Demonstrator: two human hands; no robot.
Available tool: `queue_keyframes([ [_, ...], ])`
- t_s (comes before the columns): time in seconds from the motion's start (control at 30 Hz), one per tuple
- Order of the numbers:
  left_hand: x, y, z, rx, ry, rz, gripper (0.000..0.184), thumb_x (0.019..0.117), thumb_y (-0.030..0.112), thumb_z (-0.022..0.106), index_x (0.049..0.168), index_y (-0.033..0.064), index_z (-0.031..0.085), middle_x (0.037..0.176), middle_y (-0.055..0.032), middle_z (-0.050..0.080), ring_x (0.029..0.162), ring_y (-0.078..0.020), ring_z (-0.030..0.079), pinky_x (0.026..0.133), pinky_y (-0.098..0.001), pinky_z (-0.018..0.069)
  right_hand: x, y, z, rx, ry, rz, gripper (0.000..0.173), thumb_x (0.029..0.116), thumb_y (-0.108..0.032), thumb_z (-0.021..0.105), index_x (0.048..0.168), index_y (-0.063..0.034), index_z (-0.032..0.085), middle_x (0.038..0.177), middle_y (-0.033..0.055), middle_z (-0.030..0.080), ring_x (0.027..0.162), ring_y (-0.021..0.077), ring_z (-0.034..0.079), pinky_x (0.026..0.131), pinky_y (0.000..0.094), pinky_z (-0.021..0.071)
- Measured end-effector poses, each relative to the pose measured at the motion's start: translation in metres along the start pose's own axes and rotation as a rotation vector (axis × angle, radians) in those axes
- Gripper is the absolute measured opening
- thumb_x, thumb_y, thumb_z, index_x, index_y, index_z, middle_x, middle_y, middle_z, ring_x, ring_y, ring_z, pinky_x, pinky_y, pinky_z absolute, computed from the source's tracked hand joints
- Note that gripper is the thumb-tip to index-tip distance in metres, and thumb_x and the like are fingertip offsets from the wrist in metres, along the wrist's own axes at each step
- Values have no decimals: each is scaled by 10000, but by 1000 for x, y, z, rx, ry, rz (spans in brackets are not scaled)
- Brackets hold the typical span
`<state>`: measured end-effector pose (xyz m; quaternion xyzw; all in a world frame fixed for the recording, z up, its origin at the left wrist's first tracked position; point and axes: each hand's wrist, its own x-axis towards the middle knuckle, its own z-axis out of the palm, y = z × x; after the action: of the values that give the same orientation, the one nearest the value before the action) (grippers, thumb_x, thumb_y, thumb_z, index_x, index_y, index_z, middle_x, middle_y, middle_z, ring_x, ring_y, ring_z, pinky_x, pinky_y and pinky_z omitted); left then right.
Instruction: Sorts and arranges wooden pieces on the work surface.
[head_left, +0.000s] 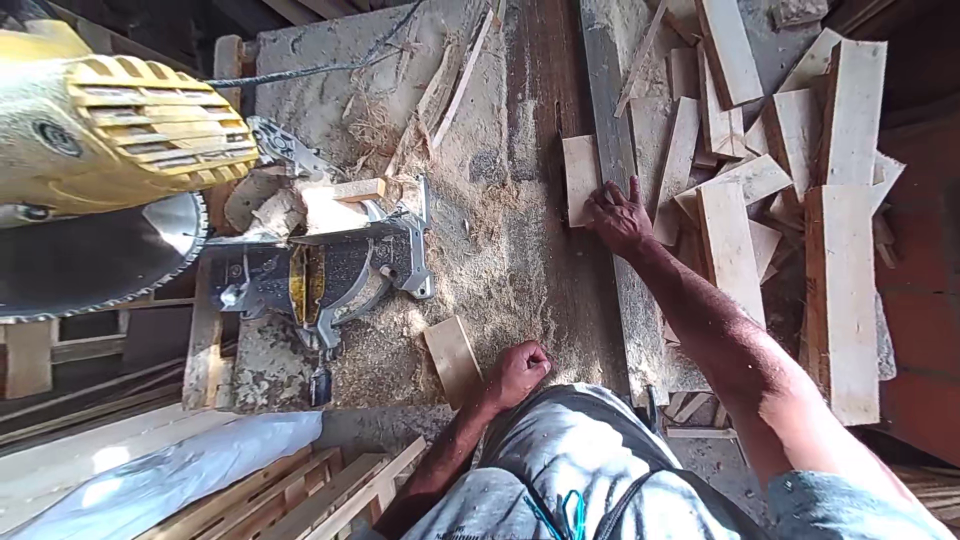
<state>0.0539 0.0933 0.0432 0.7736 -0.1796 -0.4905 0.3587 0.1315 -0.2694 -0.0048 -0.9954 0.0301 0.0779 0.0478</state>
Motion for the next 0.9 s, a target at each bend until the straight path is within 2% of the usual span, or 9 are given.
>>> queue_keyframes([
  [0.17,-4,-7,-2,-21,16,-34,226,976,339,652,1003,119,696,1008,10,773,818,-81,712,771,-324,596,17,7,-3,2,-10,-10,415,1054,-359,538,1389,-125,615,1491,104,573,1515,394,333,1220,726,65],
  [0.3,-7,-2,-7,-34,33,-73,225,976,326,656,1020,111,706,992,6,768,800,-88,707,754,-323,595,38,12,-13,9,-33,35,412,1046,-322,554,1403,-123,610,1514,95,551,1528,381,305,1223,717,49],
  [0.4,-13,0,-12,-53,57,-100,213,985,289,648,1048,98,720,990,-7,761,777,-98,698,738,-328,593,70,22,-16,16,51,20,371,1050,-233,531,1368,-70,629,1472,155,578,1493,436,353,1208,748,80],
  [0.57,-40,-13,-28,-92,204,-151,208,983,243,635,1062,69,717,1015,-24,765,756,-115,704,697,-340,604,154,50,-30,11,48,60,345,1013,-88,502,1320,-75,659,1443,140,603,1481,413,381,1215,732,105],
  [0.7,-77,-24,-34,-116,561,-240,198,979,137,638,1109,15,723,997,-97,756,764,-166,706,718,-384,609,244,96,-44,26,43,33,331,979,-291,657,1264,-128,698,1379,124,642,1421,401,459,1191,725,217],
  [0.77,-88,-36,-38,43,728,-375,313,989,195,617,1210,-10,699,1117,-183,724,970,-281,715,884,-487,592,286,110,-64,82,-59,88,359,964,-408,654,1215,-163,731,1280,158,688,1290,416,573,1097,743,334],
  [0.8,-92,-43,-39,125,785,-436,385,990,264,630,1240,-26,677,1189,-221,696,1086,-339,684,968,-529,555,303,111,-77,100,-99,136,411,967,-500,610,1117,-149,763,1182,186,719,1180,430,636,1007,746,408],
  [0.83,-92,-47,-41,213,832,-466,454,969,324,666,1237,-42,669,1232,-255,672,1166,-394,645,1024,-565,514,315,106,-93,128,-134,199,539,974,-582,561,1007,-80,753,1106,240,716,1106,469,654,920,752,442],
  [0.9,-82,-54,-42,336,874,-490,675,882,442,752,1297,-72,616,1280,-306,629,1247,-471,574,1086,-612,442,335,93,-111,140,-159,331,764,937,-728,502,955,5,715,1095,295,690,1091,500,650,851,739,473],
])
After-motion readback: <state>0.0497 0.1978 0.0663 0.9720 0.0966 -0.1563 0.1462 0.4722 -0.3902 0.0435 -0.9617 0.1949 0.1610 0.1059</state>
